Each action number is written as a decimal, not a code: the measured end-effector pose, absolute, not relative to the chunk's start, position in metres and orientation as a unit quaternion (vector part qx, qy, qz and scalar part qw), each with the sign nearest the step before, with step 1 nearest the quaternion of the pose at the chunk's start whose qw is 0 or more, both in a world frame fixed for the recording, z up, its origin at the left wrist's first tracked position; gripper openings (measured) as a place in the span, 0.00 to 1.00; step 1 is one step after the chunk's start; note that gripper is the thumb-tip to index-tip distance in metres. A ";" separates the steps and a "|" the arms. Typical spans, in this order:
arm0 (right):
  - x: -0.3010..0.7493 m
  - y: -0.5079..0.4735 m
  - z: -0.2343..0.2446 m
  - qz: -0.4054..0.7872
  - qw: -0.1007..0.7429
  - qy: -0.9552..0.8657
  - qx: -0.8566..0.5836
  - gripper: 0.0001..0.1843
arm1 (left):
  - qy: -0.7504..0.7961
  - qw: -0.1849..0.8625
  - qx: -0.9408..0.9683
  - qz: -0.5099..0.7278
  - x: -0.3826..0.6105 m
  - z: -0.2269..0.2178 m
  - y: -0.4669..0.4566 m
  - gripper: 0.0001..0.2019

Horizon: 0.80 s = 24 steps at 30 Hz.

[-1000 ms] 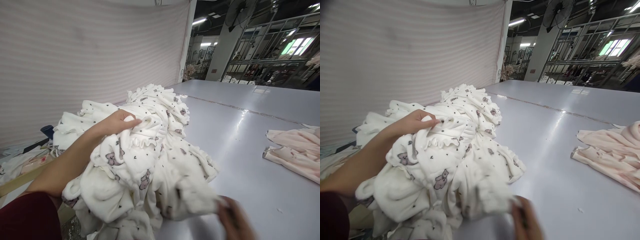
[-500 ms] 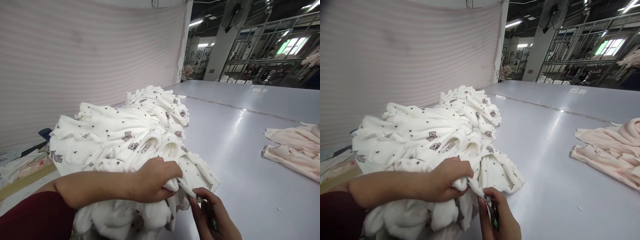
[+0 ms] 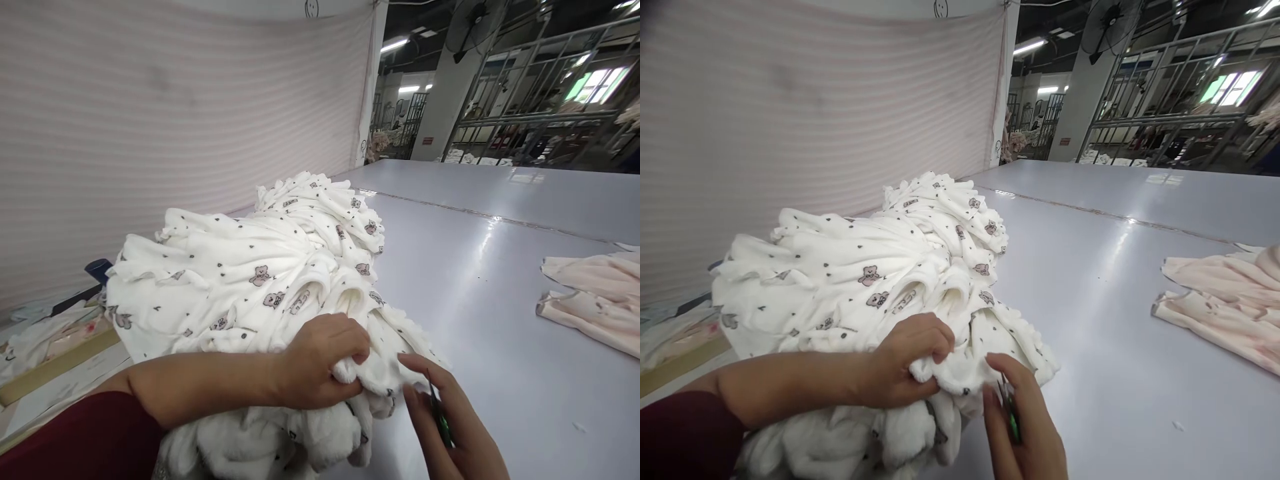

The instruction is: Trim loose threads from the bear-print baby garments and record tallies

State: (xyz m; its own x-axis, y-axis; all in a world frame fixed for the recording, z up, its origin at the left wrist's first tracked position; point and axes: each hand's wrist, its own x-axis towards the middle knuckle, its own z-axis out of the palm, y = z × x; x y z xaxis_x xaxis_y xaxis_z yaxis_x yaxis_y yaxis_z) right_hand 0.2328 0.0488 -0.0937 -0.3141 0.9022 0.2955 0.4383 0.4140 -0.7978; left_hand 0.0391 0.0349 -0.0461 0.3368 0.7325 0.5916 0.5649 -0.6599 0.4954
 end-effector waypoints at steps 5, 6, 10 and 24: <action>0.249 0.095 -0.124 0.269 0.285 -0.816 -0.424 0.11 | 0.412 0.384 0.715 0.414 0.007 -0.009 0.048 0.06; 0.253 0.101 -0.129 0.261 0.289 -0.817 -0.425 0.10 | 0.428 0.417 0.682 0.423 -0.005 0.002 0.050 0.05; 0.262 0.105 -0.143 0.225 0.381 -0.800 -0.405 0.06 | 0.428 0.498 0.685 0.314 -0.039 0.033 0.049 0.05; 0.218 0.059 -0.108 0.280 0.545 -0.692 -0.381 0.04 | 0.524 0.139 0.828 0.140 0.044 -0.023 0.032 0.25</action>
